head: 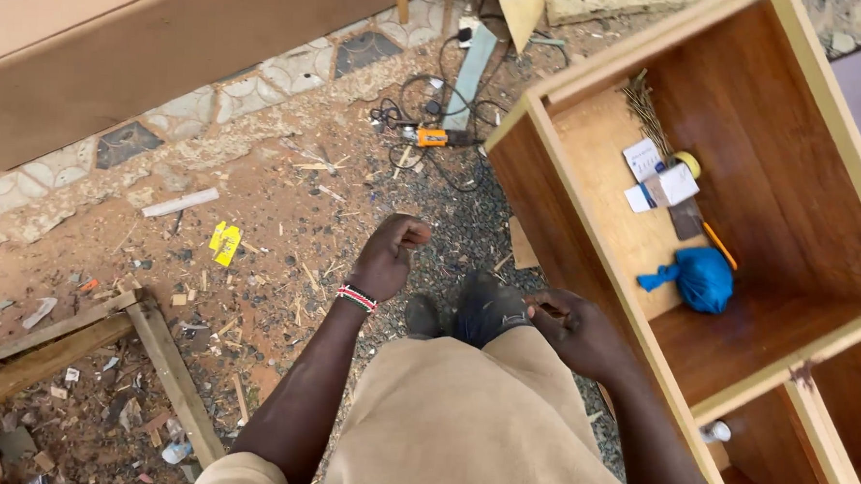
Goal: Assembling a wooden cabinet by positioning wooden slats and securing them using a cordless power drill.
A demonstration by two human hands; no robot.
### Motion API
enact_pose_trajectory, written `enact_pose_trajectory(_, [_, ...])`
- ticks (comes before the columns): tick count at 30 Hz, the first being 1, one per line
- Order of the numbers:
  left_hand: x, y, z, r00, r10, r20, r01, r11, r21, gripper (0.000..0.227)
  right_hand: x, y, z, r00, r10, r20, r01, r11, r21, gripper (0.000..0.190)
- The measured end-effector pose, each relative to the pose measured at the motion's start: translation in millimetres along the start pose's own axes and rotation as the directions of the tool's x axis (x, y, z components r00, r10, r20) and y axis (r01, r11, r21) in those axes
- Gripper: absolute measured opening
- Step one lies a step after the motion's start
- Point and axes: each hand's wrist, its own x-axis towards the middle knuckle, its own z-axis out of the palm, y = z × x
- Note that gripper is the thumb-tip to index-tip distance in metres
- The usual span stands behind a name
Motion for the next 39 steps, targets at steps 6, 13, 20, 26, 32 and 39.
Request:
enact_pose_trajectory(6, [47, -1, -49, 0.945, -0.003, -0.326, -0.054, 0.985, -0.166, 0.048, 134, -68, 19, 0.977, -0.006, 0.211, 0.019, 0.998, -0.060, 0.037])
enact_pose_trajectory(13, [46, -34, -169, 0.769, -0.192, -0.609, 0.146, 0.981, -0.125, 0.043, 342, -161, 45, 0.877, -0.048, 0.478, 0.133, 0.980, -0.145, 0.048])
enact_pose_trajectory(20, [88, -56, -280, 0.465, -0.394, -0.793, 0.156, 0.918, -0.364, 0.041, 515, -281, 33, 0.773, -0.133, 0.621, 0.370, 0.889, -0.270, 0.051])
enact_pose_trajectory(26, [211, -14, -342, 0.428, -0.526, -0.735, 0.244, 0.850, -0.467, 0.034, 621, -354, 14, 0.757, -0.118, 0.643, 0.434, 0.826, -0.359, 0.052])
enact_pose_trajectory(32, [347, -40, -433, 0.577, -0.609, -0.545, 0.492, 0.791, -0.363, 0.042, 748, -387, 22, 0.761, -0.127, 0.636, 0.338, 0.914, -0.222, 0.054])
enact_pose_trajectory(39, [529, -95, -553, 0.651, -0.684, -0.327, 0.634, 0.728, -0.261, 0.044, 962, -332, 71, 0.934, -0.002, 0.358, -0.054, 0.988, 0.148, 0.041])
